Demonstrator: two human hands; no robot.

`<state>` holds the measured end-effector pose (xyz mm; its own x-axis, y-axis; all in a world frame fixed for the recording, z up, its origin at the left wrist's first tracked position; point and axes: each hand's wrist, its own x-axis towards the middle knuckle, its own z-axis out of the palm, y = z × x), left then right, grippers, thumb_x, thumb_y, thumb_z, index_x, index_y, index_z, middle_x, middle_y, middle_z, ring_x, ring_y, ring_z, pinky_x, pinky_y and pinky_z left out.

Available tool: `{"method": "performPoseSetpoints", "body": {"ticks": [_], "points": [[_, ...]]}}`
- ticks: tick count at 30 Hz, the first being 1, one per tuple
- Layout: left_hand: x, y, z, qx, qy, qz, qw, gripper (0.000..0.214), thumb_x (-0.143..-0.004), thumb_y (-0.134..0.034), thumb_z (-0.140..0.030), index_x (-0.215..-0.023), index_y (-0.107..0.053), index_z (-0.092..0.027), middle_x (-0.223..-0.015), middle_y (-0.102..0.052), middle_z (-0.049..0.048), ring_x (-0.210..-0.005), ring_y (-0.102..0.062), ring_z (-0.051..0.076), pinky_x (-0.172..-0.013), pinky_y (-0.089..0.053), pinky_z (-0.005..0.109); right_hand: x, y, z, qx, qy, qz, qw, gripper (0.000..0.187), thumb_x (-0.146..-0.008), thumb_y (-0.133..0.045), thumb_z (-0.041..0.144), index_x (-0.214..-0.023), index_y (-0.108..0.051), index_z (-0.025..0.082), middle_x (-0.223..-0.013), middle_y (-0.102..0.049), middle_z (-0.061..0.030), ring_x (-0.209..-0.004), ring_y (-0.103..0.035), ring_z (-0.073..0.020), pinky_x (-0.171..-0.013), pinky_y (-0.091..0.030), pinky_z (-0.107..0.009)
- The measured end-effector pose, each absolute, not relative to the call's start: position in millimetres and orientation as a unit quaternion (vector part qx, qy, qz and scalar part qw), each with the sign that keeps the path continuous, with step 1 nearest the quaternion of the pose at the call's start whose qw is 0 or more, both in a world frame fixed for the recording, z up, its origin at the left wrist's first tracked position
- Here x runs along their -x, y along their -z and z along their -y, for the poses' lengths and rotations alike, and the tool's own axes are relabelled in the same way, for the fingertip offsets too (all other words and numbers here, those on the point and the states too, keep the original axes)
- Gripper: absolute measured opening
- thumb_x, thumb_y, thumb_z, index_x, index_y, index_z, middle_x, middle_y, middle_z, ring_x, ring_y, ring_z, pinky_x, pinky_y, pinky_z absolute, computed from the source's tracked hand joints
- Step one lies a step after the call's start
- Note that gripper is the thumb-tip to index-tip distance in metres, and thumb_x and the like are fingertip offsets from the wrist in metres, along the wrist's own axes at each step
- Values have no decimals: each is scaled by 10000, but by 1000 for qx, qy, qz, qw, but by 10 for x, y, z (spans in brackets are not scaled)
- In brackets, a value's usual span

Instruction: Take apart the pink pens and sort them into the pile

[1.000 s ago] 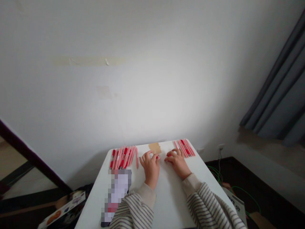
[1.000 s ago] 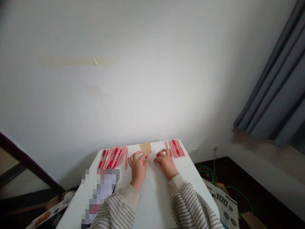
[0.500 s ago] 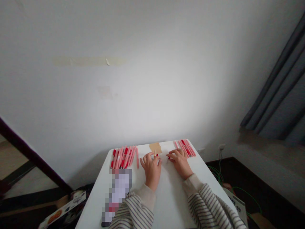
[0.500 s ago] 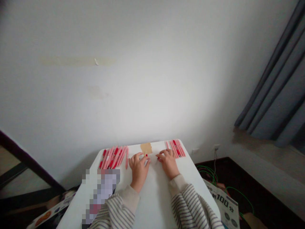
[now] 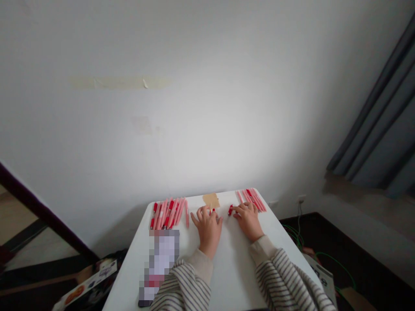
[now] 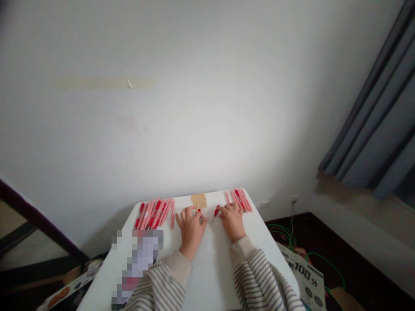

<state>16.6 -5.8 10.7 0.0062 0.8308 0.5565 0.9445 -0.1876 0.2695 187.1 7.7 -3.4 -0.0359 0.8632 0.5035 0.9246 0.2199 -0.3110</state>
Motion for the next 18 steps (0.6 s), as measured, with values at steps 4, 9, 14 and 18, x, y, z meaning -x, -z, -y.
{"method": "performPoseSetpoints", "body": {"ticks": [4, 9, 14, 18], "points": [[-179, -120, 48, 709, 308, 625, 106, 170, -729, -704, -347, -859, -702, -238, -1169, -567, 72, -1165, -423, 288, -1083, -187, 675, -1872, 44, -85, 619, 52, 717, 316, 273, -818, -643, 185, -1039, -695, 339, -958, -687, -36, -1060, -466, -269, -964, -275, -464], [-190, -115, 32, 713, 309, 619, 113, 114, -754, -672, -315, -820, -702, -226, -1160, -576, 74, -1165, -424, 284, -1088, -172, 678, -1861, 52, -91, 616, 50, 719, 318, 262, -820, -650, 200, -1023, -705, 357, -954, -684, -40, -1063, -457, -278, -954, -271, -479], [-193, -111, 27, 712, 314, 617, 115, 102, -787, -622, -287, -804, -700, -223, -1139, -584, 75, -1157, -427, 276, -1089, -183, 669, -1835, 44, -86, 610, 57, 726, 311, 269, -816, -672, 239, -1030, -708, 397, -960, -668, -31, -1044, -450, -257, -983, -255, -473], [-185, -120, 50, 710, 318, 618, 113, 101, -780, -626, -273, -838, -697, -231, -1137, -587, 71, -1148, -436, 274, -1087, -197, 660, -1822, 19, -69, 600, 59, 736, 309, 258, -832, -663, 266, -1029, -707, 427, -968, -653, -23, -1033, -443, -243, -1005, -239, -473]]}}
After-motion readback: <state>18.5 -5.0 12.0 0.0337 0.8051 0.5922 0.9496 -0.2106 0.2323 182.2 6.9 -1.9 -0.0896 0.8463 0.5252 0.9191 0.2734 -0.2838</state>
